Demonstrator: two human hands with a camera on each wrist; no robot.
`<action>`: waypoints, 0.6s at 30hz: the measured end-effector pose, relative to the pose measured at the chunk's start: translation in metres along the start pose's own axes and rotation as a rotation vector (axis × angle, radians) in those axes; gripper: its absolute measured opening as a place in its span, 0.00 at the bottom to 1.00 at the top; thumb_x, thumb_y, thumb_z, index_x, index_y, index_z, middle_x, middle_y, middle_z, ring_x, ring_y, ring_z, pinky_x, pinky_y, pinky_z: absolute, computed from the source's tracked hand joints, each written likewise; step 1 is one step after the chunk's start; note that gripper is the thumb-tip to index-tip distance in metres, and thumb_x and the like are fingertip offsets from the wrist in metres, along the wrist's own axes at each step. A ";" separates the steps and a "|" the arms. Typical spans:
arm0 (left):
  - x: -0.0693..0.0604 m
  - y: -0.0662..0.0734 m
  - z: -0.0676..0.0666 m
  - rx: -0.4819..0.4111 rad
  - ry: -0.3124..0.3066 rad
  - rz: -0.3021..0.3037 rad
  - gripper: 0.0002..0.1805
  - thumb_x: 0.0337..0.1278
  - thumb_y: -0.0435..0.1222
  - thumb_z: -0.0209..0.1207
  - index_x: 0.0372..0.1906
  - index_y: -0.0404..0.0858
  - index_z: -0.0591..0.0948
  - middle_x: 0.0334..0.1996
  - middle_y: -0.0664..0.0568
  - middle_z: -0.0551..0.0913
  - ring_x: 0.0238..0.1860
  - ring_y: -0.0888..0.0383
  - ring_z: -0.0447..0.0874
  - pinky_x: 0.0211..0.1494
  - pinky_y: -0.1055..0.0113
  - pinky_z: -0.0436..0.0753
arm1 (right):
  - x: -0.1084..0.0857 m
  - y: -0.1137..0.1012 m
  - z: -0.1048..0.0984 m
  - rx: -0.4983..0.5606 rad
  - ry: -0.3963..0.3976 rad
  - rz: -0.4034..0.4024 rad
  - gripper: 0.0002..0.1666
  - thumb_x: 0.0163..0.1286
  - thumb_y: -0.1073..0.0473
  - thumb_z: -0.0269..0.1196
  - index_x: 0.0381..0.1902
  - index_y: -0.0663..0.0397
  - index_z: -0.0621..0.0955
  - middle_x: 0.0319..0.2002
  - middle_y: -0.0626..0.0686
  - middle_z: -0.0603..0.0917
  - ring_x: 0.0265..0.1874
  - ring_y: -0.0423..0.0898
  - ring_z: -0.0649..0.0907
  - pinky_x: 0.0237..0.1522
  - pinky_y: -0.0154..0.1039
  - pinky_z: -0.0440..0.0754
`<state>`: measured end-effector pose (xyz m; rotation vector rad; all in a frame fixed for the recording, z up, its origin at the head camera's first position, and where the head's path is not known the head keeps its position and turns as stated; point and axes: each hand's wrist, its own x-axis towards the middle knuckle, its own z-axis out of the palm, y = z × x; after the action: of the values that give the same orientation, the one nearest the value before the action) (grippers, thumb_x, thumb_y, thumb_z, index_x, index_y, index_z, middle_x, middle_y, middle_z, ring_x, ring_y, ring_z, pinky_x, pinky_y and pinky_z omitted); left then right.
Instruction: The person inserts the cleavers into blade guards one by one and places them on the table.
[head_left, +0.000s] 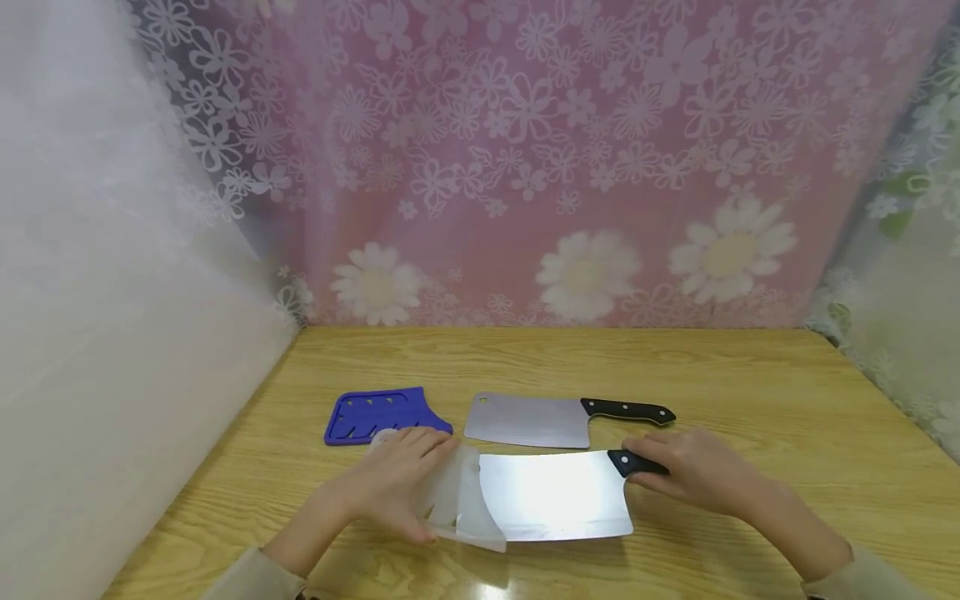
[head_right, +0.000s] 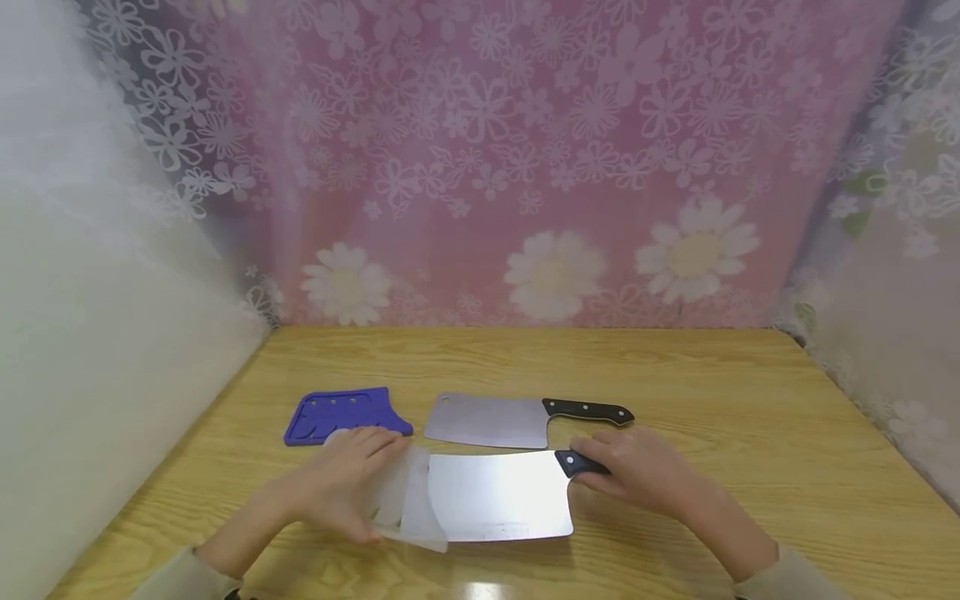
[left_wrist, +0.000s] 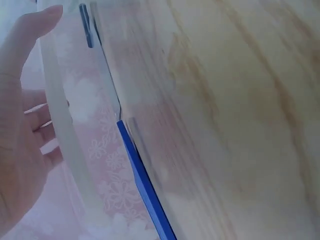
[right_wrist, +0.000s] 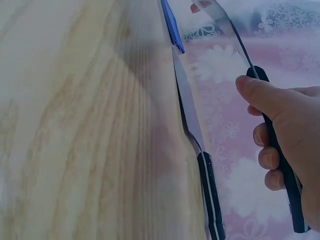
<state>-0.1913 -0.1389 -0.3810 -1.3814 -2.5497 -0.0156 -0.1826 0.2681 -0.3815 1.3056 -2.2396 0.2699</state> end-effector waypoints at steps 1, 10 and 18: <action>-0.001 0.001 0.000 0.000 -0.007 -0.008 0.61 0.18 0.66 0.67 0.64 0.34 0.65 0.57 0.49 0.70 0.57 0.53 0.67 0.60 0.54 0.66 | -0.001 0.000 0.000 0.005 -0.003 0.006 0.18 0.59 0.46 0.64 0.40 0.54 0.81 0.28 0.44 0.81 0.20 0.31 0.75 0.20 0.28 0.72; -0.024 0.008 0.003 -0.087 -0.001 -0.154 0.65 0.20 0.74 0.60 0.69 0.43 0.61 0.58 0.49 0.67 0.60 0.49 0.61 0.55 0.38 0.63 | -0.015 -0.007 -0.004 0.046 -0.023 0.024 0.20 0.56 0.48 0.67 0.40 0.56 0.81 0.30 0.48 0.83 0.22 0.35 0.79 0.21 0.29 0.74; -0.032 0.003 0.001 -0.077 0.110 -0.101 0.61 0.20 0.74 0.60 0.66 0.43 0.67 0.56 0.52 0.69 0.58 0.53 0.63 0.49 0.52 0.69 | -0.013 -0.016 -0.005 -0.005 0.013 0.036 0.20 0.52 0.47 0.69 0.39 0.52 0.81 0.28 0.41 0.80 0.19 0.30 0.75 0.20 0.25 0.71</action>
<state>-0.1721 -0.1635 -0.3889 -1.2402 -2.5482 -0.2037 -0.1616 0.2718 -0.3855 1.2584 -2.2537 0.2854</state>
